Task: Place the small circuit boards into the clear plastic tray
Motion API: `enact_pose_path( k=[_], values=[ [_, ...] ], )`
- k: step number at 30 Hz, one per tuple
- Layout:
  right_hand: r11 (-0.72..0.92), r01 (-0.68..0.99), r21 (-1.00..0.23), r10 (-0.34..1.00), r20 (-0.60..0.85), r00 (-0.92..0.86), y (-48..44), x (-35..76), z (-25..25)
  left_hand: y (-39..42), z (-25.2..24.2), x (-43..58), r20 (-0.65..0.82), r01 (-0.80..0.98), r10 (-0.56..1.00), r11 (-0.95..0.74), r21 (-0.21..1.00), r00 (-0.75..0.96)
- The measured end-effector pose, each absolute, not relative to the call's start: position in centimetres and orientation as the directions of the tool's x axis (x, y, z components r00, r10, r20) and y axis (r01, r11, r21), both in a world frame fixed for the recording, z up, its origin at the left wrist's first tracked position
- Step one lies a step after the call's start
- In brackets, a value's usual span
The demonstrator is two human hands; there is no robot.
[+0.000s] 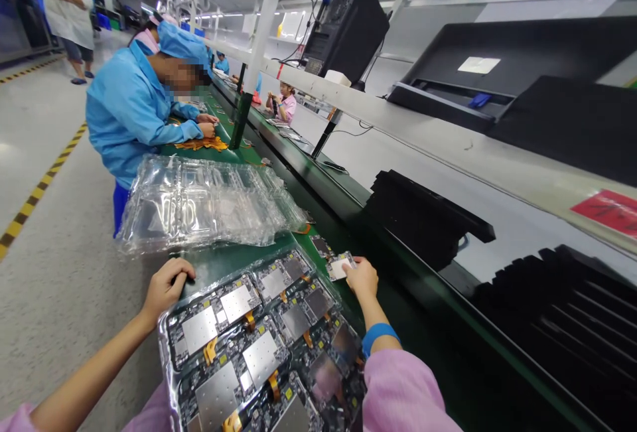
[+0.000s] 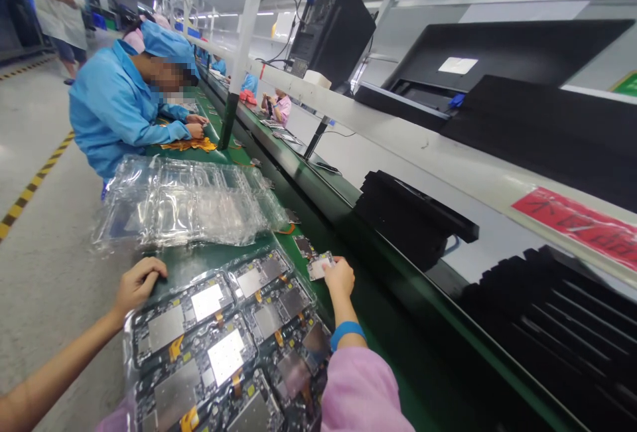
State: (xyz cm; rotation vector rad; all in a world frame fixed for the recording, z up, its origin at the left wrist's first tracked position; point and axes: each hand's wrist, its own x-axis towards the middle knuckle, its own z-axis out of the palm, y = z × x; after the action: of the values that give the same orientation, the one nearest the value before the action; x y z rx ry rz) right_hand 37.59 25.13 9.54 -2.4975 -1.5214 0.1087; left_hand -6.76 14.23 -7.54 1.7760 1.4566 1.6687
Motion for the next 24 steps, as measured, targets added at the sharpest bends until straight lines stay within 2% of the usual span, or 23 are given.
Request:
enact_pose_path(
  k=[6, 8, 10, 13, 15, 17, 21, 24],
  values=[
    [-0.306, 0.89, -0.338, 0.92, 0.137, 0.368, 16.3, 40.5, 16.4, 13.6, -6.9, -7.7, 0.602, 0.507, 0.773, -0.445, 0.738, -0.198],
    [-0.201, 0.86, -0.468, 0.943, 0.145, 0.3, 10.5, 41.6, 19.9, 13.5, -7.0, -8.1, 0.652, 0.538, 0.734, -0.477, 0.695, -0.192],
    [-0.216, 0.803, -0.555, 0.956, 0.046, 0.289, 4.0, 41.6, 23.1, 13.6, -7.3, -8.6, 0.684, 0.553, 0.702, -0.496, 0.669, -0.198],
    [-0.441, 0.675, -0.592, 0.894, -0.221, 0.39, -5.2, 39.6, 25.4, 14.0, -7.9, -9.0, 0.691, 0.546, 0.677, -0.49, 0.68, -0.254],
    [-0.598, 0.548, -0.585, 0.802, -0.426, 0.42, -10.2, 37.7, 24.5, 14.0, -8.1, -9.2, 0.686, 0.543, 0.672, -0.479, 0.69, -0.28],
    [-0.696, 0.459, -0.553, 0.717, -0.572, 0.398, -14.0, 36.1, 22.2, 13.8, -8.0, -9.5, 0.667, 0.55, 0.691, -0.454, 0.701, -0.279],
    [-0.748, 0.409, -0.522, 0.66, -0.649, 0.379, -18.3, 34.7, 15.7, 13.6, -7.7, -9.9, 0.626, 0.565, 0.745, -0.422, 0.709, -0.229],
    [-0.755, 0.369, -0.542, 0.653, -0.666, 0.36, -19.1, 34.8, 11.9, 13.9, -7.4, -9.9, 0.682, 0.559, 0.693, -0.478, 0.677, -0.233]
  ],
)
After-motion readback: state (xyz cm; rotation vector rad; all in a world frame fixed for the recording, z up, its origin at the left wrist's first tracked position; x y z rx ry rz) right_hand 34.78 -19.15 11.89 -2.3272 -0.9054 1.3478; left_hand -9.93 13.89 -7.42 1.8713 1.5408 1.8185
